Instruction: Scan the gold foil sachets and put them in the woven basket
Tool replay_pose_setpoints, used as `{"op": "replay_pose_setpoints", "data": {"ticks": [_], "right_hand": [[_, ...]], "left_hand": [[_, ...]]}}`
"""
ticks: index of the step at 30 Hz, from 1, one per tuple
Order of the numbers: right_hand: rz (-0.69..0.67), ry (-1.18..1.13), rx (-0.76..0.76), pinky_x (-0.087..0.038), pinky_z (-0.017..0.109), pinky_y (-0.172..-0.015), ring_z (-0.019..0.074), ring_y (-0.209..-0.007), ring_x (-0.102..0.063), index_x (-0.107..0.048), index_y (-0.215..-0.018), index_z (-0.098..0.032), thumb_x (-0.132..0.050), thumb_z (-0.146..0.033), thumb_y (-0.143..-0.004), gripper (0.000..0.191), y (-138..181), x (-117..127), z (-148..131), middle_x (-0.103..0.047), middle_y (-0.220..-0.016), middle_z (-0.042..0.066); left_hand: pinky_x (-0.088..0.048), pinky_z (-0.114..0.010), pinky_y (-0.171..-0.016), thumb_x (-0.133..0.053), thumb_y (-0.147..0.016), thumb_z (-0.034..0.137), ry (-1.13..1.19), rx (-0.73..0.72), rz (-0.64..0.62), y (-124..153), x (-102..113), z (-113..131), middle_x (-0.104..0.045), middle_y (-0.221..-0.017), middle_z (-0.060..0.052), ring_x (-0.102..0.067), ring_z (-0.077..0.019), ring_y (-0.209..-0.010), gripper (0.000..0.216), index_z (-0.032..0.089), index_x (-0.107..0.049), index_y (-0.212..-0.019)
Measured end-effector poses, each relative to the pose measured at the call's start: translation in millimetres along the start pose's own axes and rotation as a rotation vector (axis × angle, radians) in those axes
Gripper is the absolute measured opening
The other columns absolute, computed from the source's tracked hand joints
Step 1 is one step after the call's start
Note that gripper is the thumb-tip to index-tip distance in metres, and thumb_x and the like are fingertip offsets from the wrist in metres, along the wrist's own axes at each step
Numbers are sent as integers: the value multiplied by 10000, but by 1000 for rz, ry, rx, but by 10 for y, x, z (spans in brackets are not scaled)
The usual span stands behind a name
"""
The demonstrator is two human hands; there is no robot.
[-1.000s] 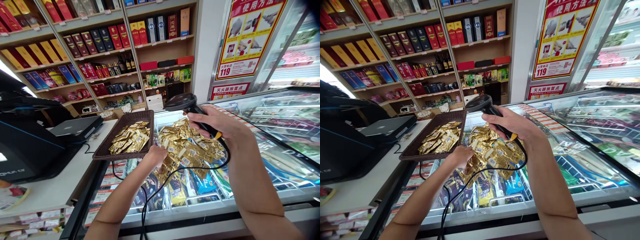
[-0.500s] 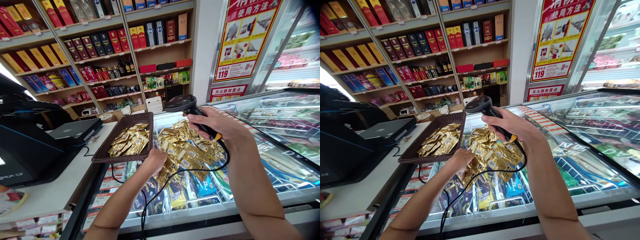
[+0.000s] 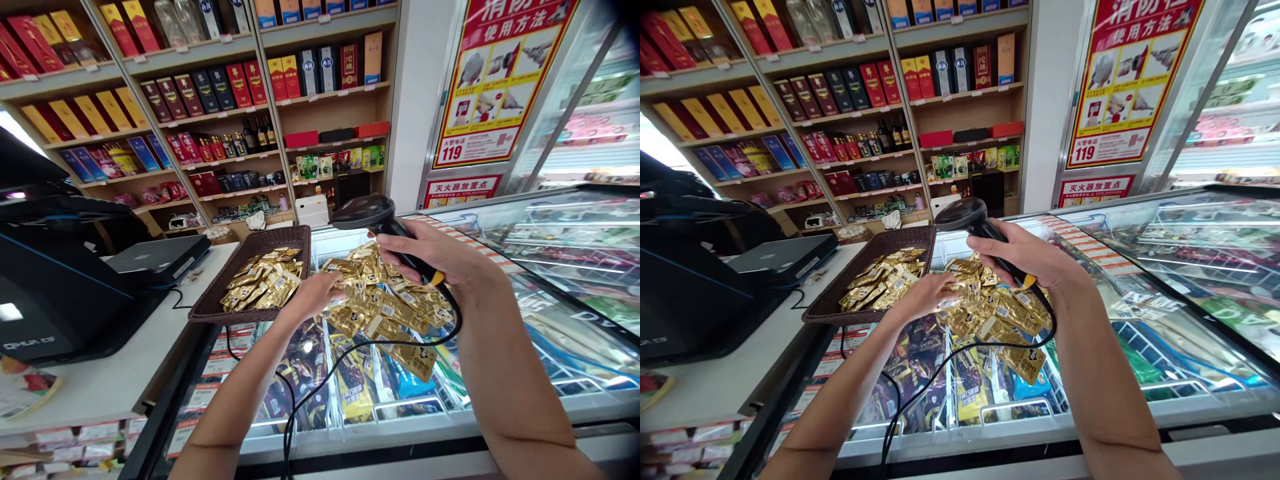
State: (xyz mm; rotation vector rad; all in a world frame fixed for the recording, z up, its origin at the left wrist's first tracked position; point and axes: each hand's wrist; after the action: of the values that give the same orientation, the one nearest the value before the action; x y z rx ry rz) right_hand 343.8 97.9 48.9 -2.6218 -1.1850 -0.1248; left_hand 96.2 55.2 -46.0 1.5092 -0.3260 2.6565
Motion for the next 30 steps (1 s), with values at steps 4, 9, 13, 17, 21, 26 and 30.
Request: {"op": "replay_pose_setpoints", "data": {"ticks": [4,9,13,17,21,26,30], "right_hand": [[-3,14,-7,-289,207,-360,55,-396,-418,-474,-840,-215,-730,-623,-768,487,-1,1,1,-527,-637,-49],[-54,61,-17,-331,214,-387,54,-386,-410,-470,-823,-211,-704,-604,-807,458,-35,-72,10,-507,-605,-58],[-109,74,-53,-336,215,-389,60,-384,-407,-467,-840,-214,-689,-605,-820,450,-111,-195,34,-498,-586,-65],[-187,76,-79,-338,210,-393,59,-392,-424,-464,-868,-212,-678,-604,-831,448,-181,-295,74,-500,-611,-67],[-222,95,-86,-332,207,-392,59,-394,-431,-461,-884,-212,-658,-619,-842,454,-202,-317,117,-502,-615,-67],[-219,89,-76,-319,214,-391,62,-387,-420,-448,-874,-218,-647,-627,-845,456,-204,-311,150,-483,-591,-74],[-233,120,-80,-311,222,-398,69,-389,-426,-464,-903,-217,-640,-606,-861,429,-205,-321,137,-488,-579,-73]], "left_hand": [[-353,-236,-486,-680,-828,424,397,45,236,-34,347,-173,-646,-656,-37,-527,-139,-500,231,202,-708,-768],[-302,-198,-470,-807,-680,425,653,203,501,21,722,-428,-589,-604,3,-473,-111,-515,267,176,-712,-692],[-268,-205,-456,-846,-623,428,721,305,626,78,862,-532,-564,-584,10,-433,-91,-488,313,161,-686,-653],[-283,-206,-491,-811,-643,494,669,313,642,91,889,-596,-574,-633,-1,-449,-94,-533,364,156,-689,-702],[-280,-213,-513,-769,-662,550,618,328,605,101,890,-614,-563,-656,6,-437,-99,-562,406,161,-680,-743],[-279,-223,-535,-752,-662,560,588,353,579,108,906,-578,-570,-689,3,-444,-108,-599,427,158,-668,-779],[-265,-225,-526,-738,-663,548,576,338,582,101,910,-564,-548,-672,10,-416,-102,-584,414,156,-655,-769]]}}
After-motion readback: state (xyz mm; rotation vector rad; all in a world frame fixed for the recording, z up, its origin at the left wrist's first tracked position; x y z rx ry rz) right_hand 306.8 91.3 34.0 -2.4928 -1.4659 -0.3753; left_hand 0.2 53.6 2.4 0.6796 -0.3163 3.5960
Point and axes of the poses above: each hand's wrist, its own y-axis away from the middle knuckle, its own x-axis out of the back of the hand, z = x × y
